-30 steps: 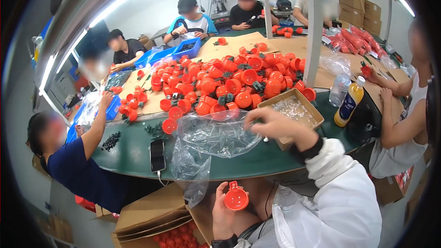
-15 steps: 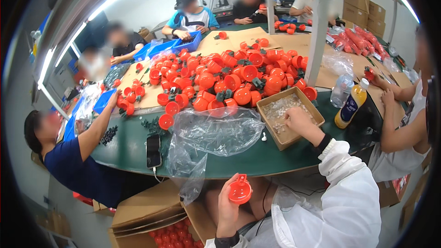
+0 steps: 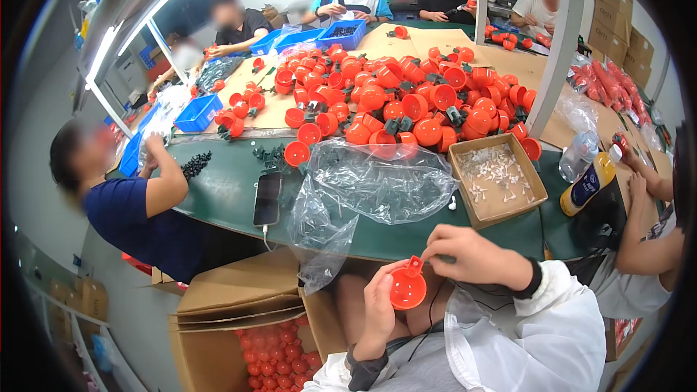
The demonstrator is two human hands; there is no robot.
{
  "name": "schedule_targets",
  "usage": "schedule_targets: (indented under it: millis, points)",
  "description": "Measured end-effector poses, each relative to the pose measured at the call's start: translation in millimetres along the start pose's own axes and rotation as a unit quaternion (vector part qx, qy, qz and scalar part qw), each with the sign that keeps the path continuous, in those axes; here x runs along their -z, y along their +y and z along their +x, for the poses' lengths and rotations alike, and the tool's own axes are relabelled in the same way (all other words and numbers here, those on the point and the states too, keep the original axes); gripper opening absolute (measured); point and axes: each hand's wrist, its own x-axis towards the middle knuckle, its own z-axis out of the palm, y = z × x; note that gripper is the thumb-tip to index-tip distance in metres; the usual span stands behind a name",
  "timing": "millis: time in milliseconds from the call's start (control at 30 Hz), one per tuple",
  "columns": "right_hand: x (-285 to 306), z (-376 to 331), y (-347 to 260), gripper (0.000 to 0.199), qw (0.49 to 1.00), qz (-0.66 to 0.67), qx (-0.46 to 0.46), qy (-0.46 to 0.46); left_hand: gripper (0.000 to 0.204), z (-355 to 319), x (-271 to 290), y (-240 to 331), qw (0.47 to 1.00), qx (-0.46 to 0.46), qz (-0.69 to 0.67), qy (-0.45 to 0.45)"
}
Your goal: The recorder is seen assembling small red and green plastic components, likely toys or decorations, at a shared workbench.
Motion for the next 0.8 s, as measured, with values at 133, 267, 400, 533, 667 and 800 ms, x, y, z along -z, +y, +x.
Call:
schedule_targets:
  millis: [133, 267, 400, 533, 667, 800]
  points:
    - [-7.3, -0.3, -0.9, 0.017, 1.0, -0.015, -0.018, 0.008, 0.036, -4.0, -2.7, 4.3, 1.0, -0.008, 0.013, -0.006]
    - [-12.3, 3.7, -6.8, 0.017, 1.0, 0.008, -0.017, 0.0, 0.035, -5.0, 0.8, 1.7, 1.0, -0.015, 0.013, 0.001]
    - [-19.5, 5.3, -8.1, 0.017, 1.0, 0.015, -0.012, 0.008, 0.034, -6.0, -0.6, 5.0, 1.0, -0.013, 0.012, -0.001]
    - [-21.8, 6.7, -12.3, 0.019, 1.0, 0.012, 0.005, 0.022, 0.037, -8.0, 1.6, 2.0, 1.0, -0.013, 0.018, 0.004]
    - [-15.2, 4.8, 0.8, 0.018, 0.983, 0.13, -0.093, 0.094, 0.047, -5.1, 11.1, -9.0, 0.998, 0.011, -0.068, 0.006]
    - [-14.8, -5.6, 11.9, 0.02, 0.827, 0.473, -0.303, 0.028, 0.055, -3.8, 16.0, -5.0, 0.984, 0.069, -0.164, 0.009]
